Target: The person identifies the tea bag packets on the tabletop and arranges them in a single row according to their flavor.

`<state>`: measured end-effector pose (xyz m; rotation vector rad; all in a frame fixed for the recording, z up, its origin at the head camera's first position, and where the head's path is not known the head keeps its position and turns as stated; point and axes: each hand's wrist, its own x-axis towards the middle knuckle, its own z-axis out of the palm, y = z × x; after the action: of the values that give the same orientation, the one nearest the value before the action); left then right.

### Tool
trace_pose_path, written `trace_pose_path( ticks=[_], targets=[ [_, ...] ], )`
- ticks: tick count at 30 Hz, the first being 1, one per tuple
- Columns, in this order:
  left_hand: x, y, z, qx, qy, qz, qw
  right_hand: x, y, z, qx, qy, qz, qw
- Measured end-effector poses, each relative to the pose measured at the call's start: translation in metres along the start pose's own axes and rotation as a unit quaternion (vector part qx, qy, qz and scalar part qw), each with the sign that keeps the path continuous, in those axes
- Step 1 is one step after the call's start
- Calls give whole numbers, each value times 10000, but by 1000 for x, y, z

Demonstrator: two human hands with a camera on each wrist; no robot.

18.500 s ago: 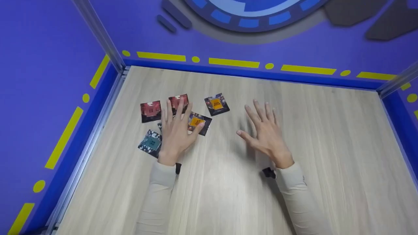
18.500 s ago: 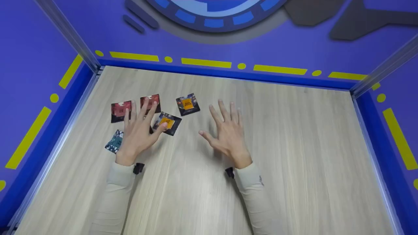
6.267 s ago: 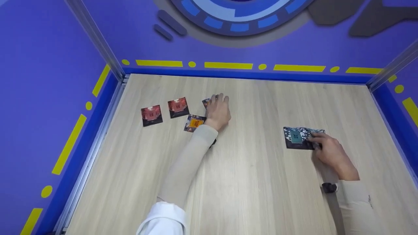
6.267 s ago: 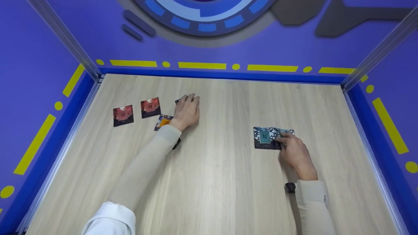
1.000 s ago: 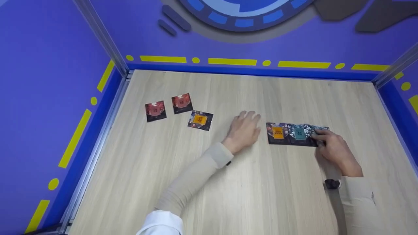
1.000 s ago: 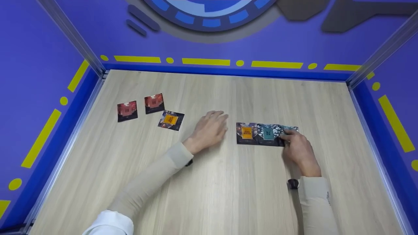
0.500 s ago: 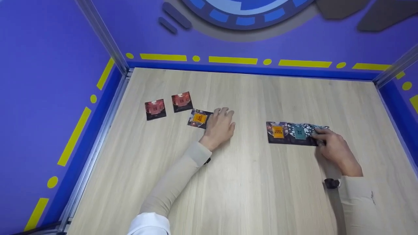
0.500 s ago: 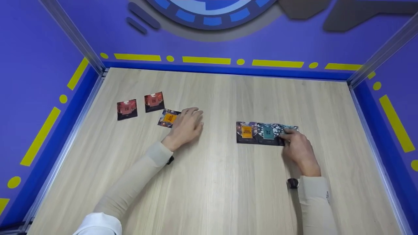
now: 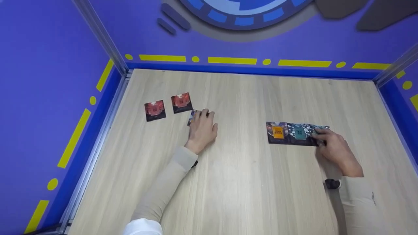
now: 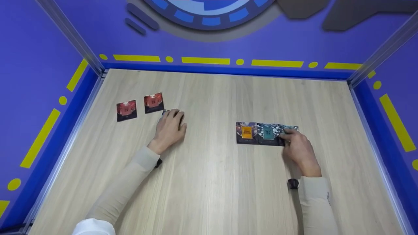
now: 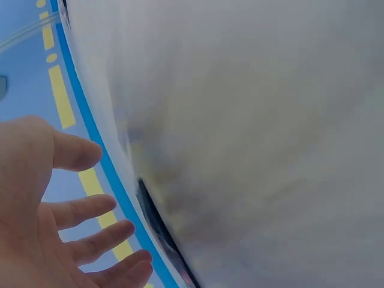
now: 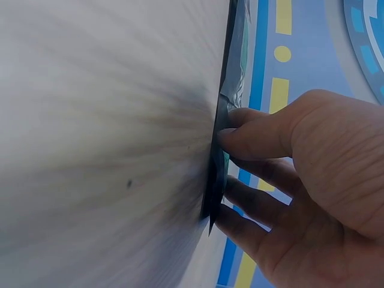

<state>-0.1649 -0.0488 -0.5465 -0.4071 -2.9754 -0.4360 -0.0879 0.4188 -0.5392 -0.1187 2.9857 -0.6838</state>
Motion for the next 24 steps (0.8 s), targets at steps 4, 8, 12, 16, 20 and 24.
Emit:
trace_pose_path(
  ticks=[4, 8, 12, 16, 20, 24],
  targets=[
    [-2, -9, -2, -6, 24, -137, 9999, 1, 0, 0, 33, -9, 49, 10000],
    [-2, -14, -3, -5, 42, -272, 9996, 2, -1, 0, 46, 5, 43, 10000],
    [-2, -16, -4, 14, -72, -430, 9991, 1, 1, 0, 50, -30, 65, 10000],
    [-2, -16, -4, 18, -241, -561, 9981, 2, 0, 1, 0, -13, 59, 10000],
    [-2, -15, -4, 41, -346, -599, 9976, 1, 0, 1, -48, 29, 0, 10000],
    [-2, -13, -4, 186, -445, -449, 9978, 1, 0, 0, -12, 58, -82, 9999]
  ],
)
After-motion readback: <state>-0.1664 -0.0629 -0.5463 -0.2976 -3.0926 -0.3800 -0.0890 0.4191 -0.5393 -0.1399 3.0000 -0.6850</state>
